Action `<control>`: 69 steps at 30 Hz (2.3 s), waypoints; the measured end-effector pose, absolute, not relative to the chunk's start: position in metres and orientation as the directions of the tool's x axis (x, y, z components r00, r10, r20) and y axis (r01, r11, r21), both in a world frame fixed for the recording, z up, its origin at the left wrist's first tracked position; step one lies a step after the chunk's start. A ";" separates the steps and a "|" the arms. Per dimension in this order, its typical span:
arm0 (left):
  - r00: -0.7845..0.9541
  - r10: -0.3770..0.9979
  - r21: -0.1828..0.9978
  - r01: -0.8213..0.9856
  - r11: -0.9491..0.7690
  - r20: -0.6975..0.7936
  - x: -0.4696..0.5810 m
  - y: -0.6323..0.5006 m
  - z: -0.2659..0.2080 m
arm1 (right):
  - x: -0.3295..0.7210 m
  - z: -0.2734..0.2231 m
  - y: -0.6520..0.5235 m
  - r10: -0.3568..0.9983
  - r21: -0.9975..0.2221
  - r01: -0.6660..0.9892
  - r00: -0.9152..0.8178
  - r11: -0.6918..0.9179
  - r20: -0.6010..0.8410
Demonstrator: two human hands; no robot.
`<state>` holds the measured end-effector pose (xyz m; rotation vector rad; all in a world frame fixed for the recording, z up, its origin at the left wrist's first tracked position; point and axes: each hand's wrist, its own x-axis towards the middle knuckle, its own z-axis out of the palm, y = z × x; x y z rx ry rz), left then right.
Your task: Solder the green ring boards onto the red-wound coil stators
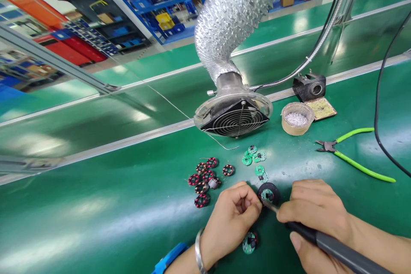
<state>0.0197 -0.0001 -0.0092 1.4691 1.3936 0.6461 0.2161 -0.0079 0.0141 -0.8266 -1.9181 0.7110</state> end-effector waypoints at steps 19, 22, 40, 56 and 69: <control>0.211 0.945 0.875 0.468 0.128 -0.251 0.020 0.002 -0.006 | 0.227 0.023 -0.004 0.738 -0.727 0.264 -0.487 0.634 0.466; 0.209 0.946 0.875 0.467 0.126 -0.248 0.020 0.002 -0.006 | 0.227 0.023 -0.004 0.730 -0.727 0.266 -0.517 0.634 0.447; 0.217 0.942 0.870 0.476 0.126 -0.256 0.020 0.004 -0.005 | 0.233 0.028 -0.006 0.732 -0.711 0.301 -0.529 0.635 0.430; 0.220 0.953 0.902 0.420 0.101 -0.210 0.020 0.002 -0.010 | 0.208 -0.005 0.011 0.710 -0.607 0.420 -0.593 0.675 0.379; 0.260 0.966 0.926 0.362 -0.109 0.012 0.022 0.001 -0.013 | 0.216 -0.007 0.012 0.740 -0.704 0.329 -0.531 0.630 0.414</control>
